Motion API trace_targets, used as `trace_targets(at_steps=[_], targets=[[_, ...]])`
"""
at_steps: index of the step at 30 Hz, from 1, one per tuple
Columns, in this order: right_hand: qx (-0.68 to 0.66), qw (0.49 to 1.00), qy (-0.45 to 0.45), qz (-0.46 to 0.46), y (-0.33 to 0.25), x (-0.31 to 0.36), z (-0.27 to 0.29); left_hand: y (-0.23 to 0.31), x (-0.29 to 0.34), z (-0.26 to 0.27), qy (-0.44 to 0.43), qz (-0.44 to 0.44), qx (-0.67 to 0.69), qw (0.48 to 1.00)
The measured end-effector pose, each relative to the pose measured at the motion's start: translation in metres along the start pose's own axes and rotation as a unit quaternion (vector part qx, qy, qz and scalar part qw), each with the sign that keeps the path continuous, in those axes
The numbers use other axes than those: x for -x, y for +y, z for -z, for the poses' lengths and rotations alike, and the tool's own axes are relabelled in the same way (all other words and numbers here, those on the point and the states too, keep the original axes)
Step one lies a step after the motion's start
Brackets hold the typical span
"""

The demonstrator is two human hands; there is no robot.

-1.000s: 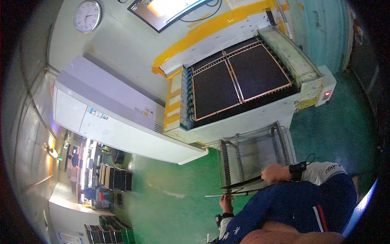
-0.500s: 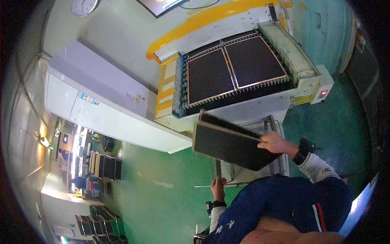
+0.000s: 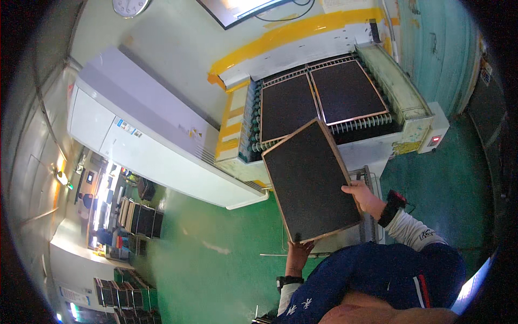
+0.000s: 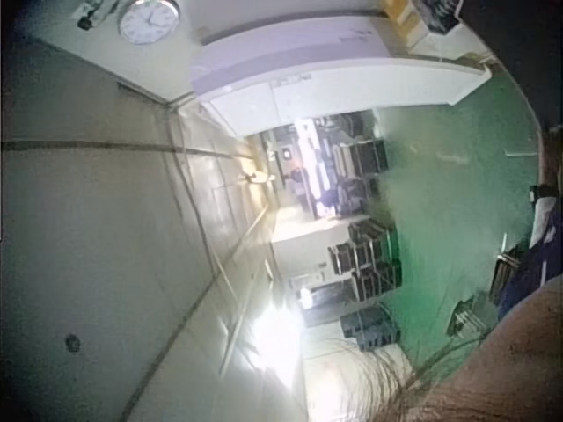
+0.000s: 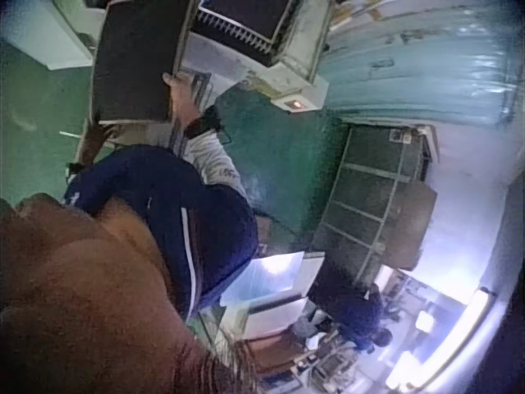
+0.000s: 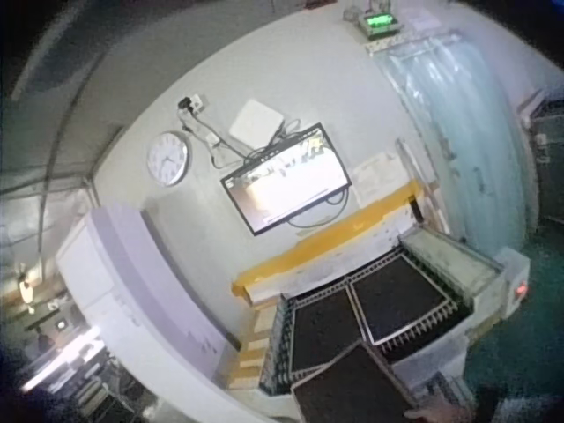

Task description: Placing panels and circuit board components onto a machine for processing on a fabrication floor.

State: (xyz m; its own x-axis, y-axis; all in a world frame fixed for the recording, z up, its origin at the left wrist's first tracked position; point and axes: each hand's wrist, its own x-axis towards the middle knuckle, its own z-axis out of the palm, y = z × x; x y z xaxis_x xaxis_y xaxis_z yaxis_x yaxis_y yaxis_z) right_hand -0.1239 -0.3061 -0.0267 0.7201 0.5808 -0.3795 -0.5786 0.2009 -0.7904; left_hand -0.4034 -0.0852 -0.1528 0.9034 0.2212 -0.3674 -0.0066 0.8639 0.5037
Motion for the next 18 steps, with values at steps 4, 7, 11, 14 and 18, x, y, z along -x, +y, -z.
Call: trace_targets(at_steps=[4,7,11,14,18], targets=[[-0.003,0.999,-0.005,-0.049,-0.01,0.011,-0.016,0.014,0.013,-0.056,-0.006,-0.037,-0.008,0.999],[-0.006,0.999,0.009,-0.051,0.006,0.0,-0.016,0.019,0.013,-0.062,0.001,-0.076,-0.001,0.997],[-0.062,0.995,-0.015,-0.074,0.005,0.001,-0.024,0.028,0.015,-0.062,0.013,-0.095,0.036,0.995],[-0.078,0.994,-0.014,-0.08,-0.004,0.005,-0.031,0.029,0.014,-0.063,0.02,-0.129,0.011,0.991],[-0.106,0.992,-0.034,-0.062,-0.014,0.014,-0.027,0.033,0.01,-0.064,0.03,-0.134,0.025,0.99]])
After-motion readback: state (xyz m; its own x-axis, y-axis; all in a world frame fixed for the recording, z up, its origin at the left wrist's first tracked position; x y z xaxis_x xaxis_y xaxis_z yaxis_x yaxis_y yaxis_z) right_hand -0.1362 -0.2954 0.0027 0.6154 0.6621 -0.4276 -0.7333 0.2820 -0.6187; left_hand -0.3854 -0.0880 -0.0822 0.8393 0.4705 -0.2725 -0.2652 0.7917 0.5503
